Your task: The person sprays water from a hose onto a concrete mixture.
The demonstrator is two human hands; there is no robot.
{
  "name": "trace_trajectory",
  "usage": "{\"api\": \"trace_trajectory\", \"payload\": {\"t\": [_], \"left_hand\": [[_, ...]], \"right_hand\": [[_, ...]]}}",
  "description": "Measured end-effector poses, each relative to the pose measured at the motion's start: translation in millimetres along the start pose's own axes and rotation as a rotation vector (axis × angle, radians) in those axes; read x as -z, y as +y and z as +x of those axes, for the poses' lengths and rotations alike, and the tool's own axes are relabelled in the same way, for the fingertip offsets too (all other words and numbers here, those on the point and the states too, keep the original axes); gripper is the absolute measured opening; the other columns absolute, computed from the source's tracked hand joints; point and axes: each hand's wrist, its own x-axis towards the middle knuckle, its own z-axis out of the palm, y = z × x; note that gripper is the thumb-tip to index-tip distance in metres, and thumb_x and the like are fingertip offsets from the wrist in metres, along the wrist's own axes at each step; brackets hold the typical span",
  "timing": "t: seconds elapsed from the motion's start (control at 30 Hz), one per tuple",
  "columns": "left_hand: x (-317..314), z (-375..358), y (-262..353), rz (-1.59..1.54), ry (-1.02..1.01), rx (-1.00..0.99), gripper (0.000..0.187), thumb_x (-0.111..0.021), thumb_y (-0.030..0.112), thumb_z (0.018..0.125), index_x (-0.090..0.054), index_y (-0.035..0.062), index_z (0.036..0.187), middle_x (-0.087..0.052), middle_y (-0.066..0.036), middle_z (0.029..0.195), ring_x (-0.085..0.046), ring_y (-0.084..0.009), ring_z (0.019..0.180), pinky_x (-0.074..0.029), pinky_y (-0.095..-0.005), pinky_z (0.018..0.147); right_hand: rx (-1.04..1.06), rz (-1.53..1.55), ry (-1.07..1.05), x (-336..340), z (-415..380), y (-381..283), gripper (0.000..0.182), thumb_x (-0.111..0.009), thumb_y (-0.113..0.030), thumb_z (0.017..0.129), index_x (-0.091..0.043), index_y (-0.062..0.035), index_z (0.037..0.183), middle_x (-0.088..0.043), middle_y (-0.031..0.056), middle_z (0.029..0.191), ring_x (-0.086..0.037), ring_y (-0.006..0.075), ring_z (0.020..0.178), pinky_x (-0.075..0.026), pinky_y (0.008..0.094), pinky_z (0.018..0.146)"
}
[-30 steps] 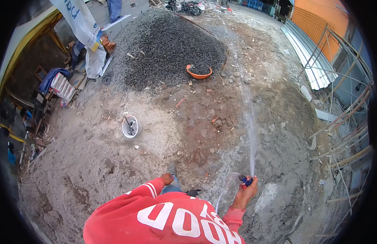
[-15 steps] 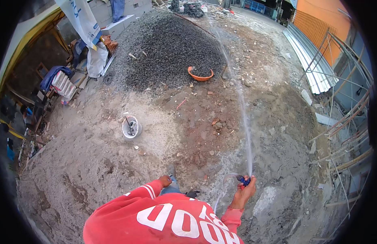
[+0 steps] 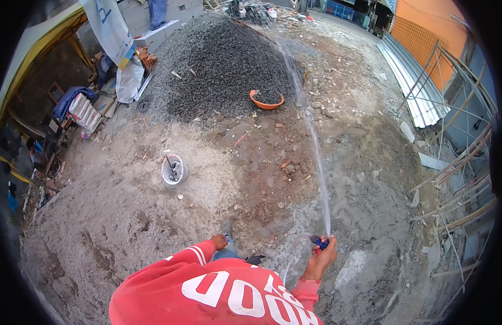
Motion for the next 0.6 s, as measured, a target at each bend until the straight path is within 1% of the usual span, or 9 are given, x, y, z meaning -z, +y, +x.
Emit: {"api": "trace_trajectory", "payload": {"t": [0.13,0.23,0.3,0.53,0.6], "left_hand": [[1,0,1,0.012,0.018,0.022,0.024,-0.061,0.031,0.074,-0.067,0.0115,0.087,-0.068,-0.009,0.082,-0.064,-0.0225,0.081,-0.049,-0.0327,0.077],[-1,3,-3,0.034,0.017,-0.007,0.023,-0.061,0.03,0.074,-0.067,0.012,0.088,-0.068,-0.009,0.082,-0.064,-0.0223,0.082,-0.049,-0.0328,0.077],[-1,3,-2,0.001,0.008,0.032,0.024,-0.061,0.031,0.074,-0.067,0.0125,0.089,-0.067,-0.011,0.085,-0.063,-0.0241,0.084,-0.048,-0.0338,0.079],[8,-6,8,0.049,0.009,-0.002,0.028,-0.061,0.034,0.072,-0.066,0.0128,0.091,-0.066,-0.014,0.09,-0.062,-0.0297,0.089,-0.047,-0.0363,0.083],[9,-6,9,0.069,-0.015,-0.022,0.03,-0.06,0.034,0.073,-0.066,0.0126,0.092,-0.066,-0.014,0.09,-0.061,-0.03,0.09,-0.047,-0.0367,0.083]], "right_hand": [[-0.01,-0.016,0.005,3,3,4,0.017,-0.054,-0.027,0.084,-0.051,-0.0109,0.08,-0.054,-0.0012,0.069,-0.046,0.0044,0.053,-0.033,0.0144,0.038],[0.001,-0.014,0.001,2,1,5,0.018,-0.054,-0.027,0.084,-0.051,-0.0109,0.079,-0.053,-0.0013,0.068,-0.047,0.0047,0.053,-0.033,0.0144,0.037],[0.001,-0.017,0.011,-1,-5,3,0.019,-0.053,-0.025,0.084,-0.05,-0.0094,0.075,-0.053,-0.0004,0.07,-0.044,0.0038,0.055,-0.031,0.0154,0.041],[-0.01,-0.044,0.011,11,-3,11,0.02,-0.053,-0.026,0.084,-0.05,-0.0102,0.073,-0.053,-0.0006,0.07,-0.044,0.0042,0.054,-0.032,0.0149,0.041],[-0.031,-0.033,0.021,16,1,14,0.019,-0.054,-0.027,0.084,-0.049,-0.0105,0.076,-0.053,-0.0007,0.068,-0.046,0.0049,0.051,-0.033,0.0144,0.037]]}}
